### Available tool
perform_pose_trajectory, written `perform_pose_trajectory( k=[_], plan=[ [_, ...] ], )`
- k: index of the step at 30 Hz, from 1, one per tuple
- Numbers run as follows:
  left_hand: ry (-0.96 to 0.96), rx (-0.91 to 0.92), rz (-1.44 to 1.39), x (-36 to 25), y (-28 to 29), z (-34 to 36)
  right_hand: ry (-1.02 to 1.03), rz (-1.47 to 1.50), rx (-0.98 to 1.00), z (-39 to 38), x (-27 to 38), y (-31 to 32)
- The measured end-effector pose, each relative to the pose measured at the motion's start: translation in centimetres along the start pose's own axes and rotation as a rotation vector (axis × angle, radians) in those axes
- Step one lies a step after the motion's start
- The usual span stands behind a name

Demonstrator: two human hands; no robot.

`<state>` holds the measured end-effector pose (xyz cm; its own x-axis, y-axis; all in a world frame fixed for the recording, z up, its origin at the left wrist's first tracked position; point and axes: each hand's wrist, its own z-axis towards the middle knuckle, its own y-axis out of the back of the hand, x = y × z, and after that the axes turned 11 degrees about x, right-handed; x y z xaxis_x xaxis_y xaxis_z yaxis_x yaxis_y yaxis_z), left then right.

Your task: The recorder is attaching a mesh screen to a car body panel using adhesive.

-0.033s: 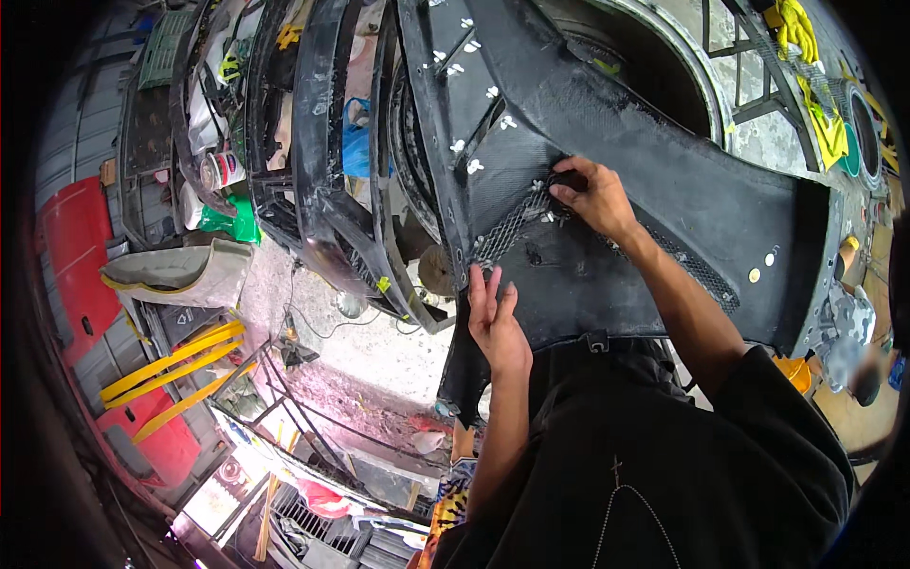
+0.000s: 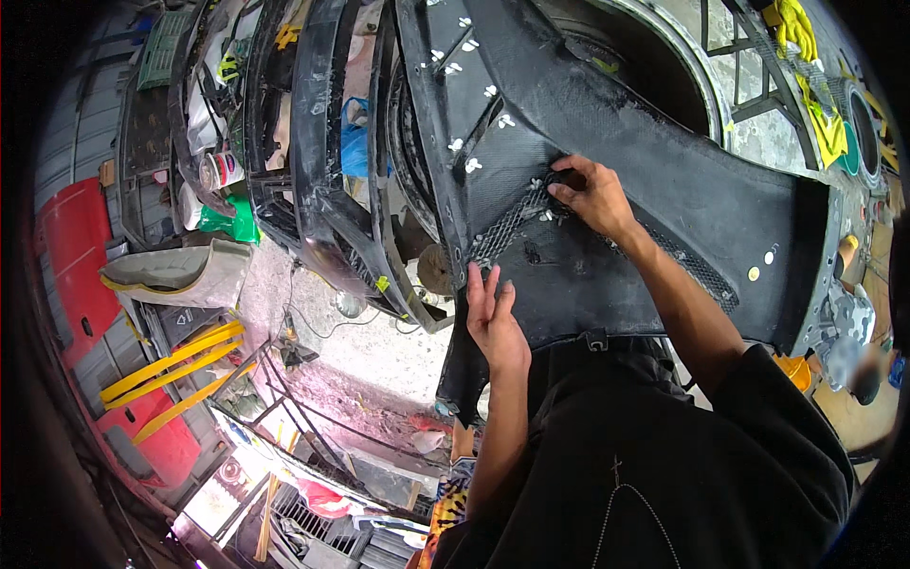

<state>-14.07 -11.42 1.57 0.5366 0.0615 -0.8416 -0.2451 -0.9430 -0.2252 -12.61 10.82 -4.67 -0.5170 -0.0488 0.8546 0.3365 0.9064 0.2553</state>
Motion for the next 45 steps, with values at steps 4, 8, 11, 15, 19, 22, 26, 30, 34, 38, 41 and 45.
perform_pose_trajectory(
  k=[4, 8, 11, 15, 19, 22, 26, 30, 34, 38, 41, 45],
  plan=[
    [0.008, -0.008, 0.056, -0.3, -0.1, 0.2, -0.009, -0.007, -0.004, -0.1, 0.4, 0.0],
    [0.009, -0.009, 0.051, 0.1, -0.1, 0.4, -0.027, -0.004, -0.001, -0.2, 0.2, 0.0],
    [-0.003, -0.007, 0.054, 0.1, -0.2, 0.4, 0.027, 0.041, -0.023, -0.3, 0.2, -0.2],
    [0.042, 0.023, 0.009, 0.3, 0.2, 0.5, 0.032, 0.046, -0.003, -0.4, 0.2, 0.0],
    [0.044, 0.02, 0.006, 0.3, -0.1, 0.5, 0.047, 0.008, 0.004, -0.1, -0.2, 0.1],
    [0.047, 0.018, 0.007, 0.2, 0.0, 0.5, 0.013, 0.049, 0.047, -0.4, 0.2, 0.4],
    [0.008, 0.013, 0.095, 0.1, -0.4, 0.4, 0.009, 0.1, 0.078, -0.3, -0.5, 0.4],
    [0.009, 0.011, 0.098, -0.2, -0.9, 0.2, 0.051, 0.179, 0.106, -0.3, -1.6, 0.4],
    [-0.09, -0.033, 0.08, 0.4, -0.2, 0.1, 0.139, 0.346, 0.168, -0.5, -1.8, 0.5],
    [-0.222, -0.222, 0.242, 0.1, 1.1, -3.0, 0.13, 0.549, 0.358, -1.8, -1.0, 2.2],
    [-0.16, -0.329, 0.425, -2.6, 2.8, -8.3, 0.403, -0.242, 0.172, -0.5, -0.3, 3.2],
    [-0.065, -0.357, 0.525, -3.1, 7.1, -13.6, 0.498, -0.538, 0.171, 2.0, -0.8, -0.3]
  ],
)
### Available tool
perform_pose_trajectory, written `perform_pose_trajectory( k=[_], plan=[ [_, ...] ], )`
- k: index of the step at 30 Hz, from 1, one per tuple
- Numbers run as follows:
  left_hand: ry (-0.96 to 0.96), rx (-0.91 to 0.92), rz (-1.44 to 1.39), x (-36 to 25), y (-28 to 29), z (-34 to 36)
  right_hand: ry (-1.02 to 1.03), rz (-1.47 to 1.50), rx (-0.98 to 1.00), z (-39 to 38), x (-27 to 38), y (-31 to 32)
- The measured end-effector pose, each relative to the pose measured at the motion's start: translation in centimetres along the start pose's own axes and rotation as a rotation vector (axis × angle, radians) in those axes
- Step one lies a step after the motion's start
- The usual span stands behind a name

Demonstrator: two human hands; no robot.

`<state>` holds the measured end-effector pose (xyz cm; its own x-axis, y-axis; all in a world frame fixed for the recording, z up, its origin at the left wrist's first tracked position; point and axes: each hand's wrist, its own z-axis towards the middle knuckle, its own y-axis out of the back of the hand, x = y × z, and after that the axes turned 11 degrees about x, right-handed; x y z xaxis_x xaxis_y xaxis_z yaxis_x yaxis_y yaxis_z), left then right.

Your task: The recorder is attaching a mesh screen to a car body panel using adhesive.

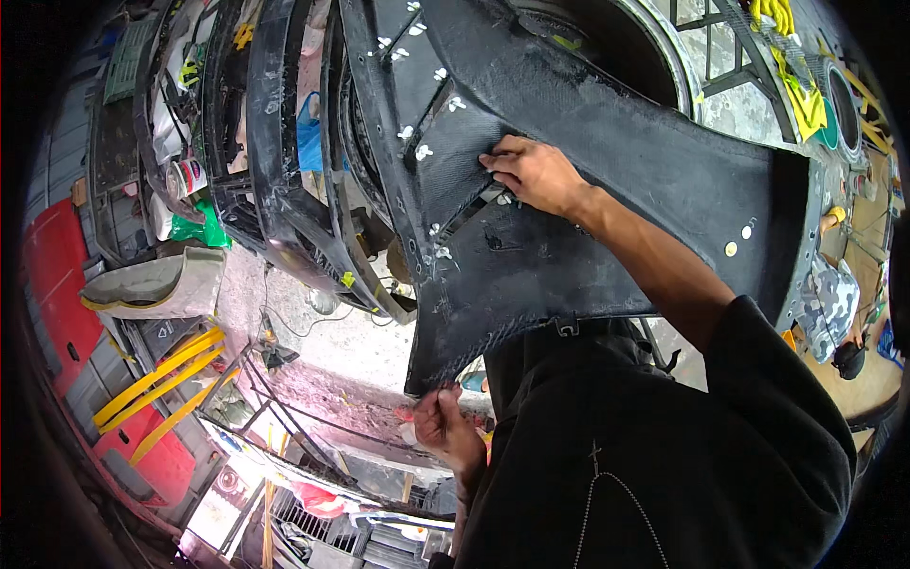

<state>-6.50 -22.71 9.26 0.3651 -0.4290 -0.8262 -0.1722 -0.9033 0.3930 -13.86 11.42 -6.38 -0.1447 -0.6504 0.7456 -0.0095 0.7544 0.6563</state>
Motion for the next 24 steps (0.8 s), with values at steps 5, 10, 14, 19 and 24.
perform_pose_trajectory(
  k=[5, 10, 14, 19, 24],
  plan=[
    [0.023, -0.001, 0.012, 1.6, 1.8, -1.6, -0.052, 0.091, 0.061, 0.7, 0.1, -0.1],
    [-0.001, 0.018, -0.05, 2.5, 1.6, -1.7, -0.002, 0.077, 0.092, 1.3, -0.5, -0.2],
    [-0.001, -0.018, -0.049, 2.8, 1.9, -1.9, 0.033, 0.051, 0.079, 0.8, -0.7, -0.1],
    [0.025, -0.111, -0.128, 3.3, 2.8, -2.4, 0.167, -0.119, -0.072, 0.4, 4.1, -0.3],
    [0.173, -0.191, -0.191, 0.9, 1.8, -2.2, 0.24, 0.063, 0.041, 1.4, 5.8, -4.0]
  ],
)
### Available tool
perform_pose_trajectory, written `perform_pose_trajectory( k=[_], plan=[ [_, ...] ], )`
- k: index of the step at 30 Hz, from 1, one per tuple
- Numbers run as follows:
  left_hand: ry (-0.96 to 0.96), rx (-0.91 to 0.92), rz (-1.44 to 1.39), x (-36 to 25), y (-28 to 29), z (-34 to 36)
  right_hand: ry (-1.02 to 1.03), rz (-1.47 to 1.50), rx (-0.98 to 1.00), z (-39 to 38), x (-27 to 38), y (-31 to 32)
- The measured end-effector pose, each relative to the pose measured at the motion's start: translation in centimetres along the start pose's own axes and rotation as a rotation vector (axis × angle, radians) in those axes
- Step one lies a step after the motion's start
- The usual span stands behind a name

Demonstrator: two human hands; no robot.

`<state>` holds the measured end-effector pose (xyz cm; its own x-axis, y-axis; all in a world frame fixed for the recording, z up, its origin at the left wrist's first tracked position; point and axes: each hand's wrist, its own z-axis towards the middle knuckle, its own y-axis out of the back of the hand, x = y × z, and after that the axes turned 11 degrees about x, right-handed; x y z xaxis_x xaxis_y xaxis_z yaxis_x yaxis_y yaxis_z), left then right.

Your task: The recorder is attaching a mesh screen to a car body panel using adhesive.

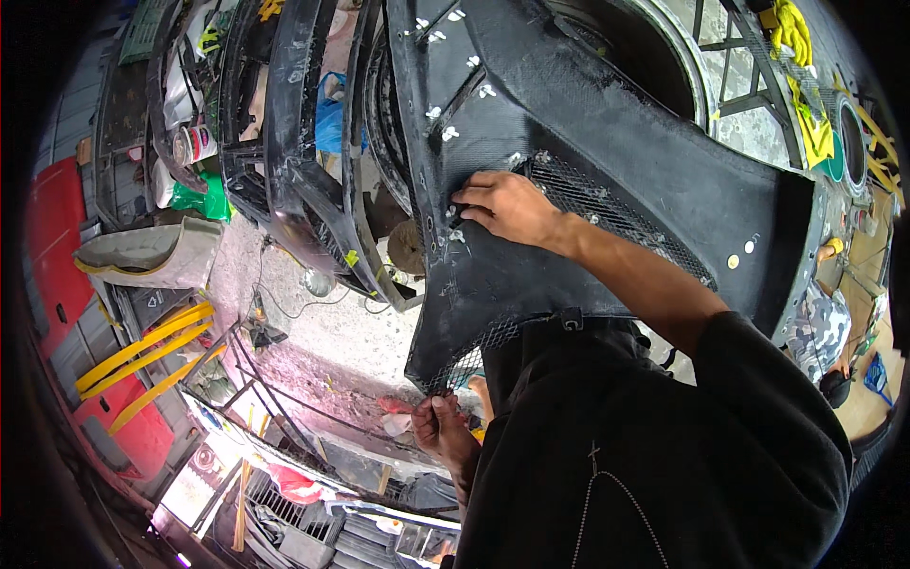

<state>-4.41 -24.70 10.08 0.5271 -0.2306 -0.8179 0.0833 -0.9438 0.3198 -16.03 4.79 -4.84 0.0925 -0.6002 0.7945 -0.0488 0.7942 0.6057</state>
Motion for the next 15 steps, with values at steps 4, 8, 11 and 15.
perform_pose_trajectory(
  k=[4, 8, 11, 15],
  plan=[
    [-0.07, -0.017, -0.082, 1.9, 0.8, 0.2, 0.036, 0.092, -0.1, 0.4, 0.4, -1.2],
    [-0.052, 0.0, -0.071, 2.6, 1.4, -0.1, -0.01, 0.154, -0.131, 0.8, 0.8, -2.0],
    [-0.026, 0.06, -0.031, 2.7, 1.4, -0.1, -0.026, 0.067, -0.076, 0.8, 0.9, -2.3],
    [-0.027, 0.06, -0.039, 1.9, 0.1, 0.1, 0.011, 0.012, -0.104, 0.4, 1.1, -2.3]
  ],
)
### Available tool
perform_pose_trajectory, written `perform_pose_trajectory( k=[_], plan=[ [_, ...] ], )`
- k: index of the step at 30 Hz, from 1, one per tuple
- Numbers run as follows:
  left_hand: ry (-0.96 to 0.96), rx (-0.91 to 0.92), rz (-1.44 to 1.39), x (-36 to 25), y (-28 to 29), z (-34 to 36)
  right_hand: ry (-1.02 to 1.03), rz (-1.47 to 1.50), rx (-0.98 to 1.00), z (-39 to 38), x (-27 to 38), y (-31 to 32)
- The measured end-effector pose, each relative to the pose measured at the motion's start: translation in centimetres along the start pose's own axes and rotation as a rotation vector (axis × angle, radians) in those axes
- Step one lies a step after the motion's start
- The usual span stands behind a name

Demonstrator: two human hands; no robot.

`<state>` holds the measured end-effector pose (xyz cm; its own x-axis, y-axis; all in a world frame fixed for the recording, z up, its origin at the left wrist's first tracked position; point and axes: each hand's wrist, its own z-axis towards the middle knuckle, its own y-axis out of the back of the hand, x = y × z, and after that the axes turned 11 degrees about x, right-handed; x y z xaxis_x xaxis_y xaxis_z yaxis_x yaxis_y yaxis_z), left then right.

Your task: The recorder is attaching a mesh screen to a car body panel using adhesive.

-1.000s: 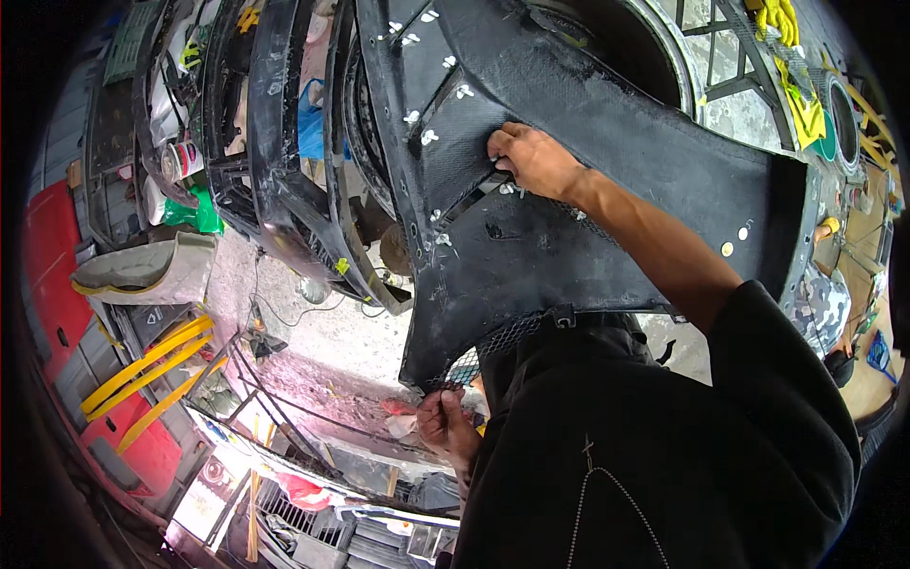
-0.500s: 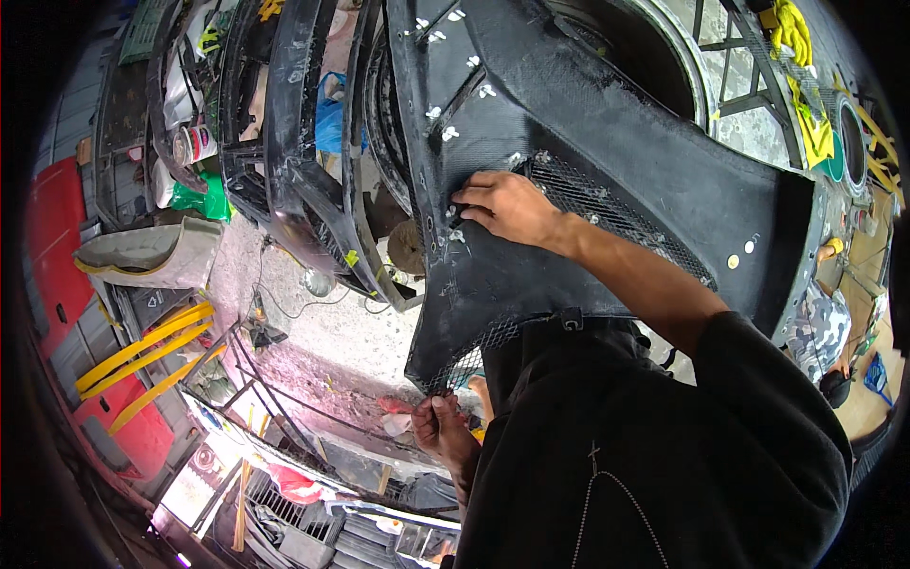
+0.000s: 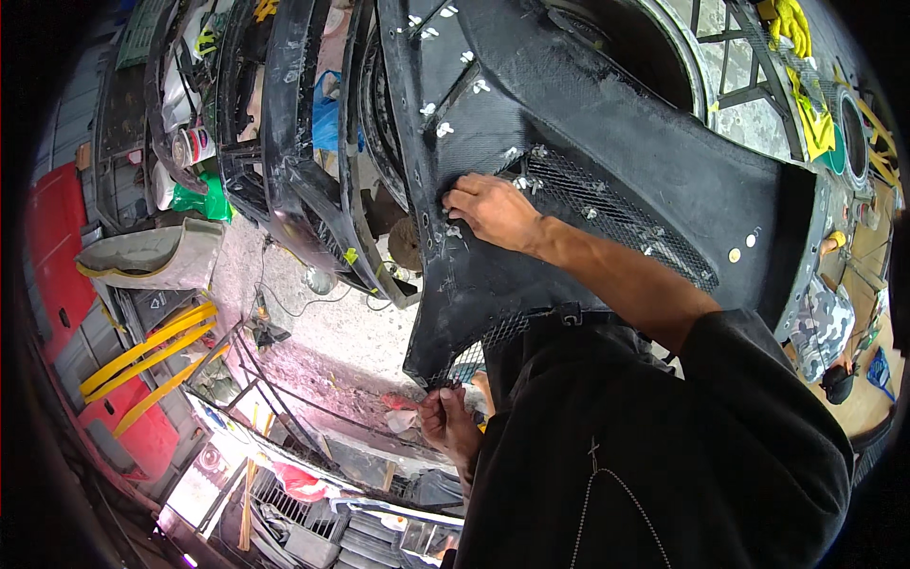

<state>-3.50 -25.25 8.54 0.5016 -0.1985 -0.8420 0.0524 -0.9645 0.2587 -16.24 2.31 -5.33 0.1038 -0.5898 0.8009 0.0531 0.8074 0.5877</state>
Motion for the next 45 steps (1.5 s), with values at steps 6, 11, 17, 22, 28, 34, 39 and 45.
perform_pose_trajectory(
  k=[6, 11, 17, 22, 28, 34, 39, 45],
  plan=[
    [-0.019, 0.073, 0.056, -3.2, -6.3, 2.0, -0.435, 0.633, -0.333, -4.8, 0.4, 4.1],
    [-0.161, 0.243, -0.049, -4.2, -11.9, 4.6, -0.773, 1.197, -0.221, -7.8, 2.7, 8.5],
    [-0.145, 0.387, -0.055, -3.2, -17.2, 8.1, -0.722, 0.899, -0.322, -7.2, -1.3, 7.6],
    [-0.128, 0.387, -0.12, -3.0, -18.9, 9.7, -0.752, 0.879, -0.398, -5.2, -3.8, 6.5],
    [-0.153, 0.366, -0.107, -2.4, -19.0, 10.7, -0.766, 0.747, -0.325, -4.4, -4.2, 5.5],
    [-0.216, 0.383, -0.05, -1.8, -18.4, 10.9, -0.699, 0.615, -0.327, -4.5, -3.2, 5.6],
    [-0.299, 0.438, 0.023, -0.4, -17.3, 11.2, -0.749, 0.704, -0.335, -4.6, -2.6, 5.5],
    [-0.393, 0.449, 0.29, 0.3, -16.6, 11.4, -0.739, 0.643, -0.359, -5.2, -3.0, 4.9]
  ],
)
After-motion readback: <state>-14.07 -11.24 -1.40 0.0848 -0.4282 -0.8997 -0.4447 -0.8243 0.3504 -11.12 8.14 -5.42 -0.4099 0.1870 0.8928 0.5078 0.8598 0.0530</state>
